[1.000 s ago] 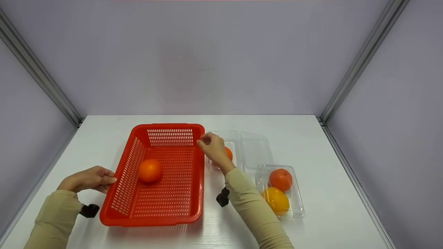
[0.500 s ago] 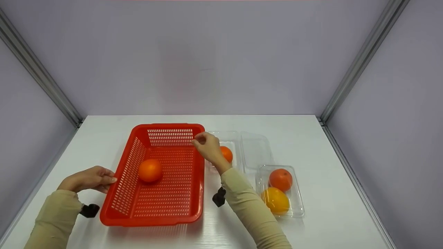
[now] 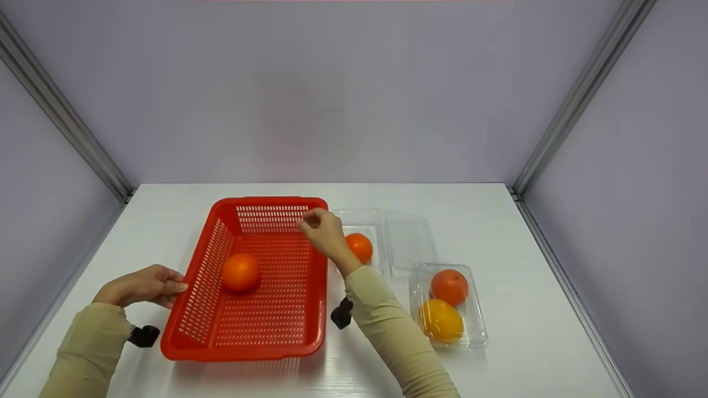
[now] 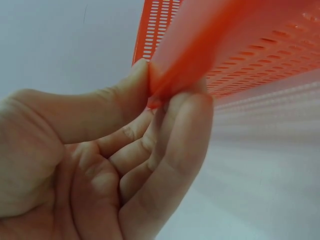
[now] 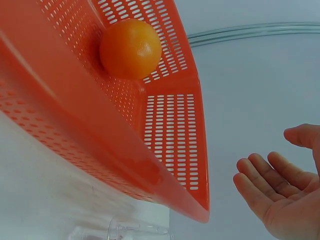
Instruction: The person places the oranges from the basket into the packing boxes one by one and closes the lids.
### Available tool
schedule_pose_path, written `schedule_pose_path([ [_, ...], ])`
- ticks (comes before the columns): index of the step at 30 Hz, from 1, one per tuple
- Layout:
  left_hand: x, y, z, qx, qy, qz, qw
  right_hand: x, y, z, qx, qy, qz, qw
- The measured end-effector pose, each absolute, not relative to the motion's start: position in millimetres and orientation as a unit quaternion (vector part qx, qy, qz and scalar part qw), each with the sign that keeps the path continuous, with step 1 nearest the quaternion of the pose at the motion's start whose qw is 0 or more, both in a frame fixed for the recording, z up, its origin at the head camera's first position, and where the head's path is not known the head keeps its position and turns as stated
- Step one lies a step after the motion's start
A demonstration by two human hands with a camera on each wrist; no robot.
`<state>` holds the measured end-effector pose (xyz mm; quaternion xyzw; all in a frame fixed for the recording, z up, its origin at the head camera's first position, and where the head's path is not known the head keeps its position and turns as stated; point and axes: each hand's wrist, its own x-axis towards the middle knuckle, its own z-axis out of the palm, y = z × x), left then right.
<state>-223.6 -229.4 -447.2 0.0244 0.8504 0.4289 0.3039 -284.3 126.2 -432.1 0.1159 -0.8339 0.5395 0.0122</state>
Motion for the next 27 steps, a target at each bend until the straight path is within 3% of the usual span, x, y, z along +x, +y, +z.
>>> schedule_pose_path([
  [8, -223, -229, -444, 0.034, 0.845, 0.438, 0.306, -283, 118, -431, 0.120, -0.819, 0.561, 0.029],
  [27, -223, -228, -445, 0.029, 0.847, 0.436, 0.302, -284, 99, -441, 0.115, -0.823, 0.557, -0.012],
])
